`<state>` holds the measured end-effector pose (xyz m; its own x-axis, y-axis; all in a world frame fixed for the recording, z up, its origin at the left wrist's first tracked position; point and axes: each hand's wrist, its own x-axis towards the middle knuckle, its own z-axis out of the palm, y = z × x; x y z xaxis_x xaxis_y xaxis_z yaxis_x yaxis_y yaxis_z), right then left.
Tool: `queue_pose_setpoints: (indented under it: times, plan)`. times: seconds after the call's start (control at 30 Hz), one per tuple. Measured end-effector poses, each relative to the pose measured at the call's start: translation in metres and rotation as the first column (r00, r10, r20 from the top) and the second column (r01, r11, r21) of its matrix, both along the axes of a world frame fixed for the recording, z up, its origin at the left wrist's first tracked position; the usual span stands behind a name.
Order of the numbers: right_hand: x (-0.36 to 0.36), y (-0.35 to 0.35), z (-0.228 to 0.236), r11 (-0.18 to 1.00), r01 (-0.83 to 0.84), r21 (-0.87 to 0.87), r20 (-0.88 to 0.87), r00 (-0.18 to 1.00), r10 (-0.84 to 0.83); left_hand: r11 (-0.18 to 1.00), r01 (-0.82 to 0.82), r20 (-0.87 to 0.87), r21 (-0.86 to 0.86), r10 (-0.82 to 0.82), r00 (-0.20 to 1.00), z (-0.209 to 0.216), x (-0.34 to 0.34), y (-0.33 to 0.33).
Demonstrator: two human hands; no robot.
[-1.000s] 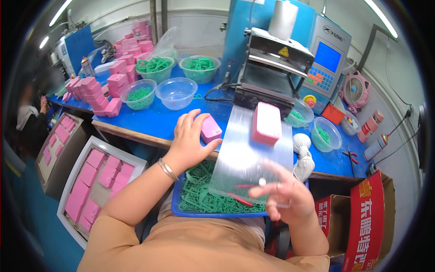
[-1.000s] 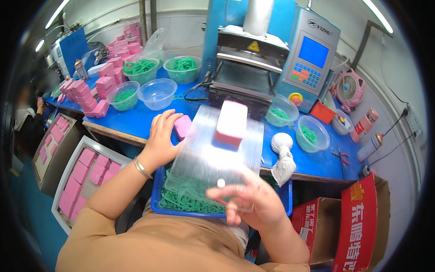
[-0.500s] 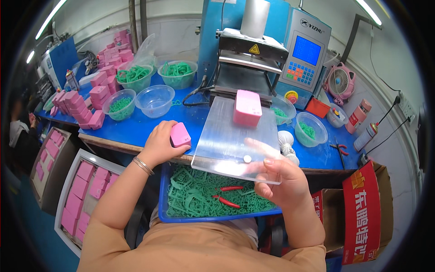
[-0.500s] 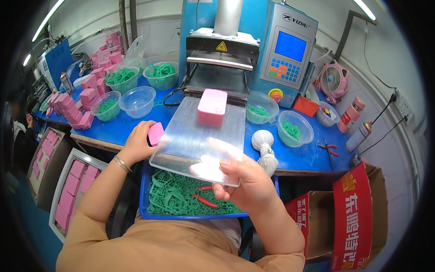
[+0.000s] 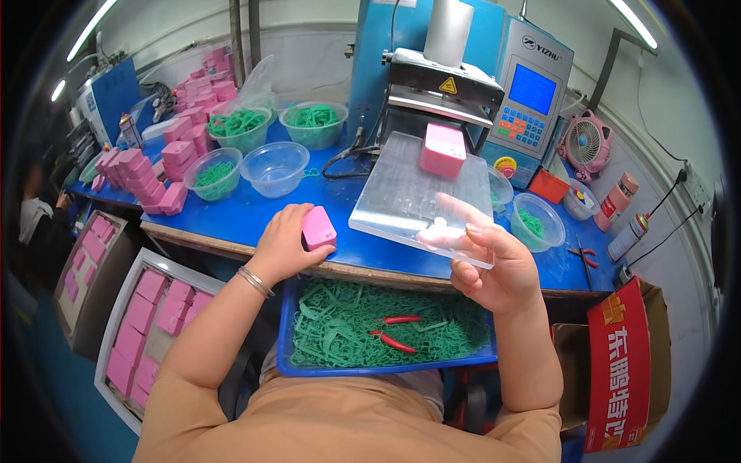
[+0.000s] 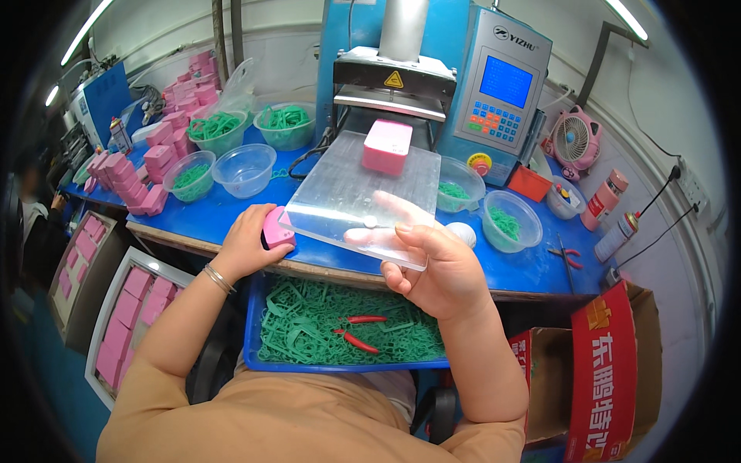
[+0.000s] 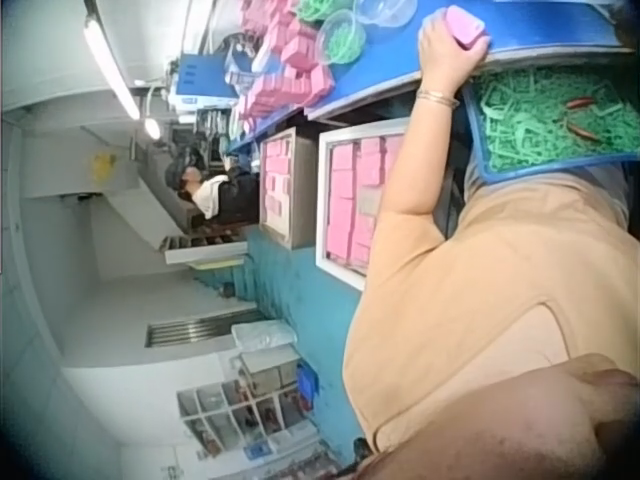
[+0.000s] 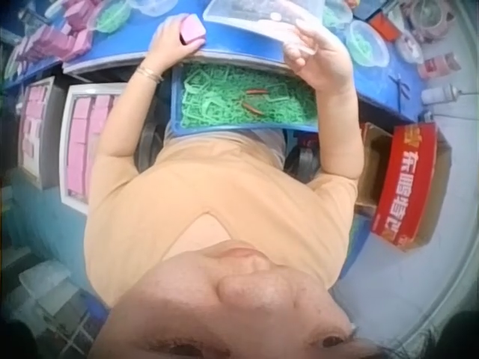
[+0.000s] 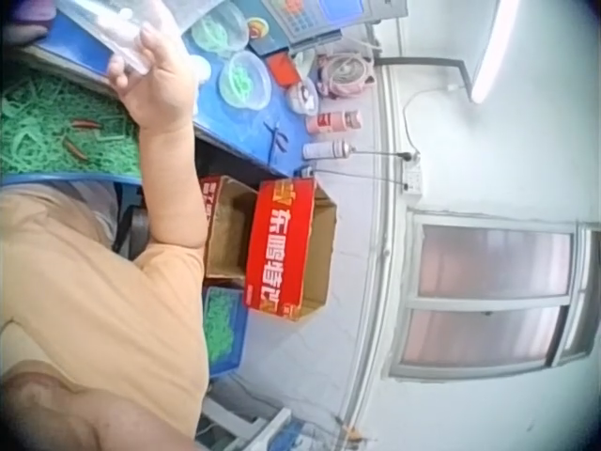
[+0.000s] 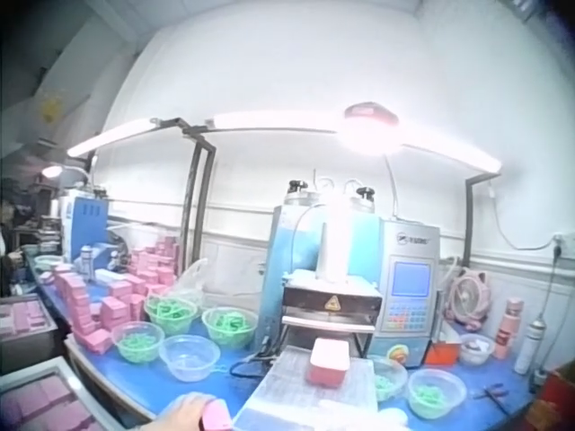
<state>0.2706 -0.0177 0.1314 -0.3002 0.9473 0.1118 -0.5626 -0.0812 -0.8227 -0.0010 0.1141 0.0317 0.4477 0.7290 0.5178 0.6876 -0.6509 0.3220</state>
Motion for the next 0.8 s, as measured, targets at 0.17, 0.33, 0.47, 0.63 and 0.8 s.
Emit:
queue_pose_setpoints:
  times: [0.17,0.33,0.47,0.63,0.8]
  plan:
    - [0.004,0.014,-0.002,0.999,-0.045,-0.027,-0.070,0.997,0.043,1.000,0.003,0.002,0.006,-0.003,1.000,0.000,0.000,0.000]
    - [0.012,0.041,0.002,0.997,0.020,-0.080,-0.199,0.979,-0.036,1.000,-0.007,-0.006,0.002,0.007,1.000,-0.001,0.001,0.001]
    - [-0.001,0.055,0.011,0.906,0.408,-0.108,-0.103,0.902,-0.419,1.000,-0.005,-0.013,0.013,0.006,1.000,-0.002,-0.002,0.002]
    - [0.013,0.077,-0.009,0.883,0.469,0.032,0.110,0.876,-0.469,1.000,-0.015,-0.003,0.000,0.015,1.000,-0.002,0.000,0.000]
    - [0.009,0.086,-0.017,0.827,0.560,0.052,0.162,0.812,-0.560,1.000,-0.005,-0.003,0.012,0.005,1.000,-0.001,0.001,0.001]
